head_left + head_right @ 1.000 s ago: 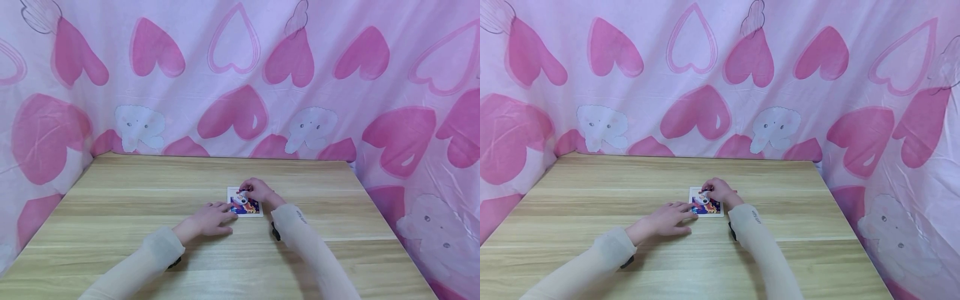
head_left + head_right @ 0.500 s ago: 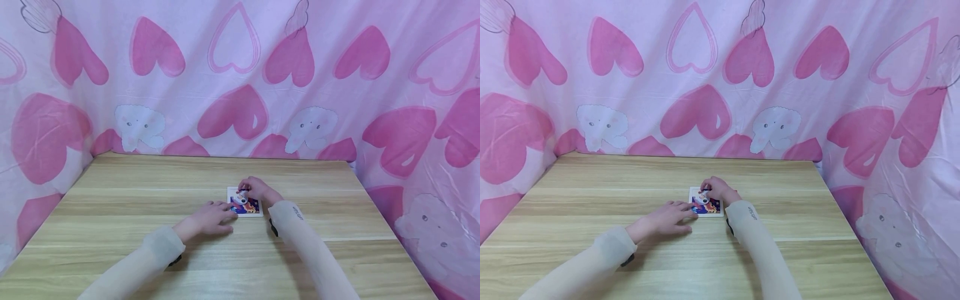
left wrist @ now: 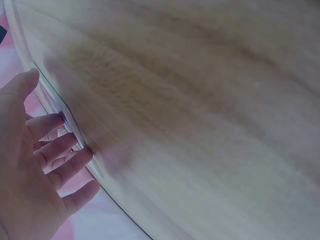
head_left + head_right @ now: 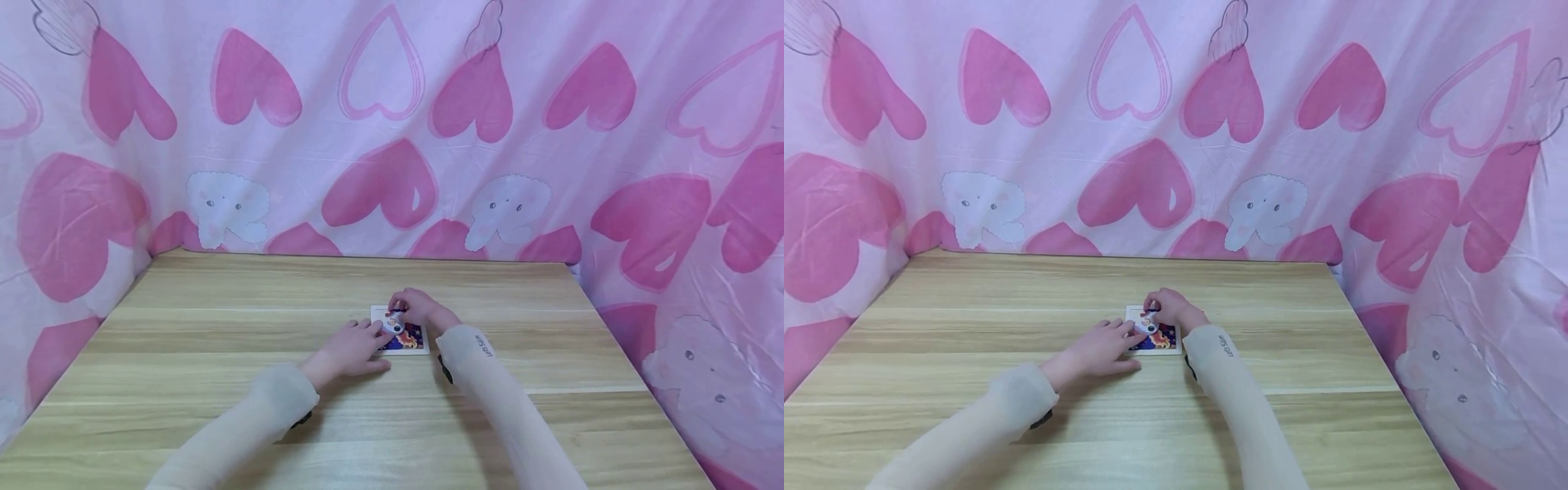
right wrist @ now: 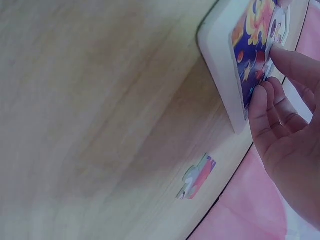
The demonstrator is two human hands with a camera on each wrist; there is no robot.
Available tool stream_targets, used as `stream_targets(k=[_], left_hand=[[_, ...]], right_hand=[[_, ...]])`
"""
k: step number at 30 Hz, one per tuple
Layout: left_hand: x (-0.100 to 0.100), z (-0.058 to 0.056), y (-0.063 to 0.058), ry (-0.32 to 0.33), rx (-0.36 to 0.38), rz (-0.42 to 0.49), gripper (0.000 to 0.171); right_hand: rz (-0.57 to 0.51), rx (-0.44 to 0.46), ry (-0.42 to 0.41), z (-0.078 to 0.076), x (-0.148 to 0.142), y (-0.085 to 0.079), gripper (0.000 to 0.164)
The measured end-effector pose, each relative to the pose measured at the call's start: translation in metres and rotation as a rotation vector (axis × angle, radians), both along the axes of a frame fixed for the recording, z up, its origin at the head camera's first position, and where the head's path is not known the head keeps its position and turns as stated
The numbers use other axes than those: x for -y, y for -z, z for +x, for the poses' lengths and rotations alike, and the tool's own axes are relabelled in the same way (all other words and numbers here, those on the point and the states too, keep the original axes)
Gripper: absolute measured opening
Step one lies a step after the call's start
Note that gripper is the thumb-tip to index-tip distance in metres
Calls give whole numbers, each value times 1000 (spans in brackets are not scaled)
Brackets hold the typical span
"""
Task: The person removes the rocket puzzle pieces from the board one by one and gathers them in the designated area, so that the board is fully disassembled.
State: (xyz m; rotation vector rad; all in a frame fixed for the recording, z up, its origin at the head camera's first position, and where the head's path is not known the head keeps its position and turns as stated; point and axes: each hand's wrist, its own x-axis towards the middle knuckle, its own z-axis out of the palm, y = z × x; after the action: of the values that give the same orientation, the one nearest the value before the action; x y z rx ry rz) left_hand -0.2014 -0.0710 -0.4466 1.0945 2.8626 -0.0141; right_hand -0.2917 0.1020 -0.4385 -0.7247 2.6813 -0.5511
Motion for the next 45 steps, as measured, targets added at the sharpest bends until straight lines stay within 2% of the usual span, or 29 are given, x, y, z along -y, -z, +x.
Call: stream_targets(k=[14,23,30,36,41,45], left_hand=[[-2,2,0,15,-59,-3,66],[-2,3,-2,9,-58,3,65],[-2,3,-2,6,-44,9,64],[-2,3,0,8,-45,16,64],[-2,3,0,9,-43,29,63],[-3,3,0,11,-50,27,63]], right_hand=[[-37,41,-2,-1,-1,-2,25],[-104,-23,-39,0,-2,2,28],[-108,-102,-74,3,-6,4,24],[-186,-89,-87,5,-12,3,21],[-268,-115,-105,5,-14,5,23],[-335,-91,-77,4,-18,10,23]])
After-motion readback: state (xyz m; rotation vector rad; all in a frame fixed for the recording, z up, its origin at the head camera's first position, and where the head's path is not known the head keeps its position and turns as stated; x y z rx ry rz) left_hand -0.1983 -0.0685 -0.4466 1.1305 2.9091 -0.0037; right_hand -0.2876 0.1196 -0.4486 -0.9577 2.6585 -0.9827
